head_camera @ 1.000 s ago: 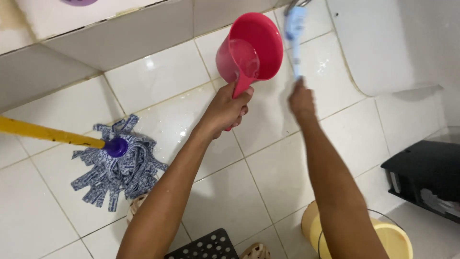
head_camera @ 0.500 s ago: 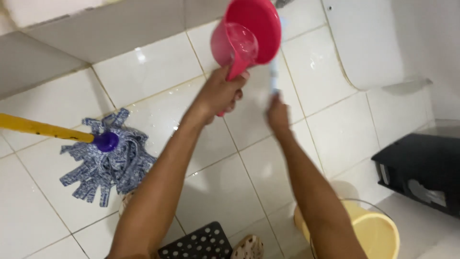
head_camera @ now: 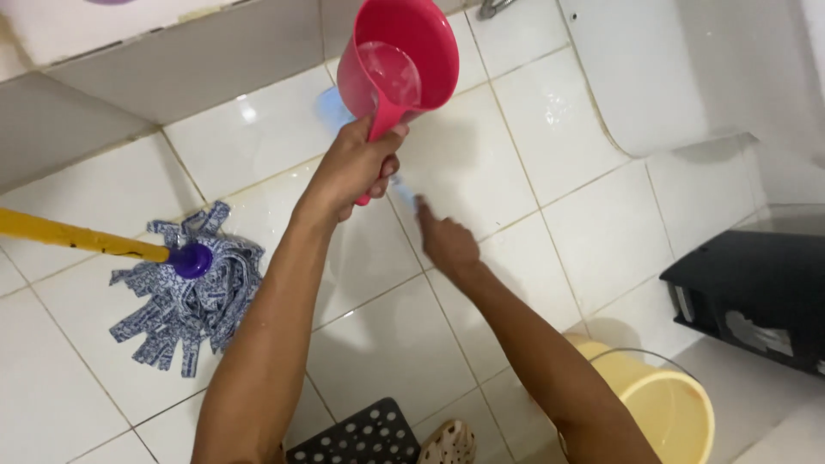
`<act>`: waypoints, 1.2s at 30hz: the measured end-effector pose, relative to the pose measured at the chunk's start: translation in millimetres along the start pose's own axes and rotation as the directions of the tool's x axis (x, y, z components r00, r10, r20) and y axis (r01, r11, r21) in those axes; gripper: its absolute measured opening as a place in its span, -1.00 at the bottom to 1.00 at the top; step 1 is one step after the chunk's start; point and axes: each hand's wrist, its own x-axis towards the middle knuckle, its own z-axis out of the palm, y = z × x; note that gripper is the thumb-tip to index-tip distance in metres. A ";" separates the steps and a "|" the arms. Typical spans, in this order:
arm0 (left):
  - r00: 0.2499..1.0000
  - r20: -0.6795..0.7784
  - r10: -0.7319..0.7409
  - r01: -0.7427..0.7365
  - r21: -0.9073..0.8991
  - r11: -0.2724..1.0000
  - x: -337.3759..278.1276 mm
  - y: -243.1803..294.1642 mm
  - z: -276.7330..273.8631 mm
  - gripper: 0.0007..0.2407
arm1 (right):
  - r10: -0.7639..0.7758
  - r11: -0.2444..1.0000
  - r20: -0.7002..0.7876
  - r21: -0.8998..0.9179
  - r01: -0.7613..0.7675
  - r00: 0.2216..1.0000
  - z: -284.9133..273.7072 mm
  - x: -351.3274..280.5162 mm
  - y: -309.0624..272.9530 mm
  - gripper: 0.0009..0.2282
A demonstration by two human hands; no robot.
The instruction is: Scrubbing the tiled floor and toilet base using a brush and soapy water.
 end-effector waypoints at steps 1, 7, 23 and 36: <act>1.000 0.005 -0.013 0.014 -0.005 1.000 1.5 -3.7 0.6 -0.85 | -0.040 0.999 0.021 -0.023 0.041 0.999 8.1 -1.8 15.1 -0.58; 1.000 0.025 0.000 0.000 -0.011 1.000 -2.8 -7.5 5.3 -0.83 | 0.034 0.999 -0.007 0.016 -0.034 0.999 -21.3 -0.5 64.6 -0.57; 0.996 0.087 -0.019 0.018 0.005 1.000 1.6 -6.2 28.1 -0.80 | 0.029 0.968 0.078 -0.252 -0.009 0.997 -57.5 -62.2 66.9 -0.59; 0.989 0.136 -0.058 0.055 0.024 0.998 -2.4 -11.7 46.4 -0.84 | -0.056 0.995 -0.043 -0.088 0.052 0.997 39.6 -71.8 72.4 -0.52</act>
